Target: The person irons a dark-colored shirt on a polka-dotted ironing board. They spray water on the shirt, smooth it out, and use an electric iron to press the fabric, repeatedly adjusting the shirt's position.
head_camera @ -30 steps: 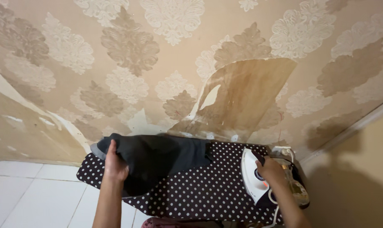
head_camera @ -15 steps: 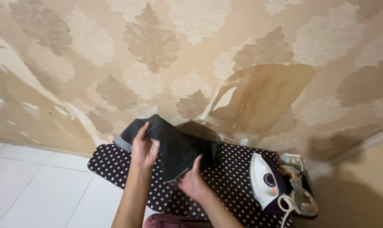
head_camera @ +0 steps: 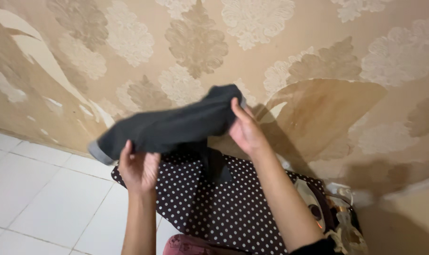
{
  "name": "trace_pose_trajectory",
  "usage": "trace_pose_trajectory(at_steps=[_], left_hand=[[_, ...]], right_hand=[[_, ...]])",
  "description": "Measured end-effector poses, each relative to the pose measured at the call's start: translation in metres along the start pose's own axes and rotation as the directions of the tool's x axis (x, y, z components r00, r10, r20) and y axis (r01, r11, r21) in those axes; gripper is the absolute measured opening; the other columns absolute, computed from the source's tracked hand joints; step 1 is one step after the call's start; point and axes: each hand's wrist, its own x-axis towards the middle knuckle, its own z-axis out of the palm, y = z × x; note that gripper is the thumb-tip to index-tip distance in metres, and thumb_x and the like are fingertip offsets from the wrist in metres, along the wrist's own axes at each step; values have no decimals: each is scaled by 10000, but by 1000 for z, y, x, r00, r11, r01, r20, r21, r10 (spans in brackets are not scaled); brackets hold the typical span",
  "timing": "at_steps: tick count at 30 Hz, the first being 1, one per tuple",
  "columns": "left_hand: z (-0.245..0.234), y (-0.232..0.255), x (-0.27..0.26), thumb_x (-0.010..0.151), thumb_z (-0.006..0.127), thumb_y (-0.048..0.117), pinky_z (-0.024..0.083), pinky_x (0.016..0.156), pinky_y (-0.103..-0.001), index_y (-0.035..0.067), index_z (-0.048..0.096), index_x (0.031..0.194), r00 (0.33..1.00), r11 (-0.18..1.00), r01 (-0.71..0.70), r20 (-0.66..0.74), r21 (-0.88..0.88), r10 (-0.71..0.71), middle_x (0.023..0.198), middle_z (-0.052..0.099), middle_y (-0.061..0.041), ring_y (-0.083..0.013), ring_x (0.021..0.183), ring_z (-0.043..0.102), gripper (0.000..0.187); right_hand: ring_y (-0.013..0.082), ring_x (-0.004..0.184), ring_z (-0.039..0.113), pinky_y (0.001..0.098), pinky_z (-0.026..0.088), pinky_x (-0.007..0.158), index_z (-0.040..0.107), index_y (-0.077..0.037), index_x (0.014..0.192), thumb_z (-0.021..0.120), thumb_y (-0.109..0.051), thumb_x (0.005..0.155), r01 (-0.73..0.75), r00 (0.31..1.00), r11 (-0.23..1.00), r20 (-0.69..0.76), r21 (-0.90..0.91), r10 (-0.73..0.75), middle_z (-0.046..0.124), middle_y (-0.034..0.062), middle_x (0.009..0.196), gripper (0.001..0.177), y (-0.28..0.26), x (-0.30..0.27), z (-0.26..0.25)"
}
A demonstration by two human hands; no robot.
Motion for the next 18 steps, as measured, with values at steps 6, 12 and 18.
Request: trace_pose_trajectory(at_steps=[6, 12, 18], left_hand=[[-109, -10, -23, 923, 550, -24, 664, 734, -372, -104, 446, 1189, 915, 928, 204, -399, 312, -67, 1127, 608, -272, -308, 863, 706, 297], [-223, -36, -79, 788, 515, 40, 511, 556, -353, -30, 500, 1259, 750, 769, 515, -634, 379, -189, 1112, 627, -165, -255, 787, 617, 476], [-232, -46, -138, 818, 553, 136, 562, 783, -416, 111, 543, 1296, 707, 561, 574, -706, 596, 26, 1157, 669, -99, -269, 967, 657, 479]], right_hand=[[240, 1310, 604, 403, 465, 1116, 531, -110, 1420, 652, -428, 925, -390, 822, 919, -473, -64, 316, 661, 100, 1377, 600, 35, -29, -85], [260, 1347, 472, 542, 356, 1096, 419, -173, 1578, 635, -462, 969, -776, 460, 629, -722, -44, 517, 457, 88, 1524, 708, 133, -114, -176], [281, 1273, 637, 402, 522, 1039, 482, -127, 1519, 695, -430, 885, -787, 501, 614, -640, -59, 582, 629, 163, 1467, 735, 175, -233, -209]])
